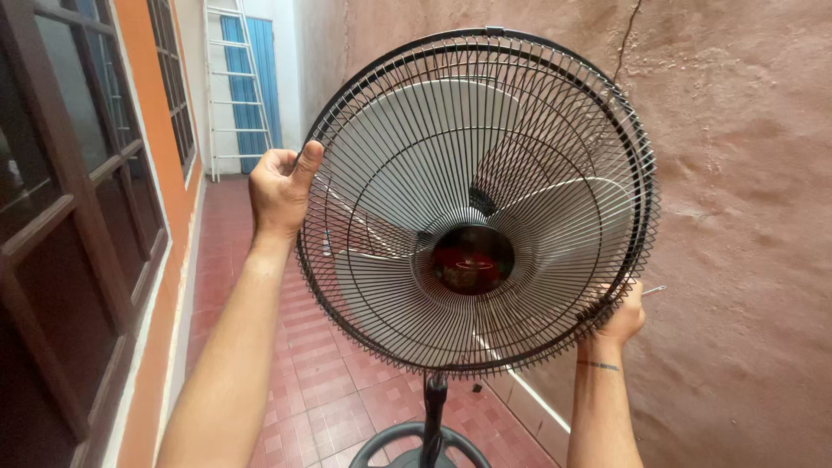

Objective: The person assembles a small black desk fan by screwing the blades onto the motor hub, attaching the front cage, and securing the rear cage. They then move to a larger standing fan, remove its front cage, and unscrew the blade hub.

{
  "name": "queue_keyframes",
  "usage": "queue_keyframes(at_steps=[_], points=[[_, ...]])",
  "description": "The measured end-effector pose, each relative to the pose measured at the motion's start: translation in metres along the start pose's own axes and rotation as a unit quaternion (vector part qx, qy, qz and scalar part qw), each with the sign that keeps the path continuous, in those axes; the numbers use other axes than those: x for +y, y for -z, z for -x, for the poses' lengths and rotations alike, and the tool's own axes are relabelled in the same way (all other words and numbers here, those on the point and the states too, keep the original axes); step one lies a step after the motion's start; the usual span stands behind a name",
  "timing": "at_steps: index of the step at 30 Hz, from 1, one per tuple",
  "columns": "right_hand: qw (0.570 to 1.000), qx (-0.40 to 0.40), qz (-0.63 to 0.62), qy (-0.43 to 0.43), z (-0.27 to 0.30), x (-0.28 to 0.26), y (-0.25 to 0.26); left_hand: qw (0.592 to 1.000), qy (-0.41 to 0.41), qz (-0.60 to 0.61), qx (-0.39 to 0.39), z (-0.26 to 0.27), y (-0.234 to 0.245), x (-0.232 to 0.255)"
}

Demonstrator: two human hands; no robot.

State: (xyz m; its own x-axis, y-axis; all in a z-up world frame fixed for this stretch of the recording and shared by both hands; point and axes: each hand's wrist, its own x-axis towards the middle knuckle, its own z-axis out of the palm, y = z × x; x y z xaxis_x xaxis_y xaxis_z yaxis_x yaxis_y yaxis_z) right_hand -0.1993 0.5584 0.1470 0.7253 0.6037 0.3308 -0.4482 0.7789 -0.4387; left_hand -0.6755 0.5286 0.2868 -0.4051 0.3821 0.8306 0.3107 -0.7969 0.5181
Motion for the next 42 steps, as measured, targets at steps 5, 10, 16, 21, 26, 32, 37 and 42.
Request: queue_keyframes(at_steps=[5, 10, 16, 21, 26, 32, 37, 42], points=[[1.000, 0.005, -0.015, -0.001, -0.002, 0.002, 0.004, 1.000, 0.017, 0.010, -0.006, 0.005, 0.002, 0.015], [1.000, -0.012, -0.017, 0.015, 0.013, -0.002, 0.022, 0.997, -0.040, 0.070, -0.011, 0.032, 0.021, 0.023], [0.998, -0.023, 0.023, -0.056, 0.016, -0.008, 0.078, 0.993, -0.108, 0.055, 0.008, 0.089, 0.042, 0.024], [0.992, -0.118, -0.023, -0.041, 0.005, -0.007, 0.171, 0.990, 0.035, 0.134, -0.032, 0.173, 0.038, 0.014], [0.995, -0.053, 0.087, -0.017, 0.009, -0.027, 0.253, 0.973, 0.086, 0.202, -0.076, 0.240, 0.011, 0.010], [0.969, 0.068, 0.230, -0.055, 0.028, -0.071, 0.294, 0.944, 0.158, 0.263, -0.124, 0.281, -0.023, 0.022], [0.948, 0.132, 0.284, -0.061, 0.052, -0.111, 0.289, 0.929, 0.180, 0.284, -0.155, 0.297, -0.043, 0.018], [0.953, 0.067, 0.293, 0.033, 0.034, -0.123, 0.317, 0.931, 0.166, 0.282, -0.164, 0.312, -0.066, 0.009]])
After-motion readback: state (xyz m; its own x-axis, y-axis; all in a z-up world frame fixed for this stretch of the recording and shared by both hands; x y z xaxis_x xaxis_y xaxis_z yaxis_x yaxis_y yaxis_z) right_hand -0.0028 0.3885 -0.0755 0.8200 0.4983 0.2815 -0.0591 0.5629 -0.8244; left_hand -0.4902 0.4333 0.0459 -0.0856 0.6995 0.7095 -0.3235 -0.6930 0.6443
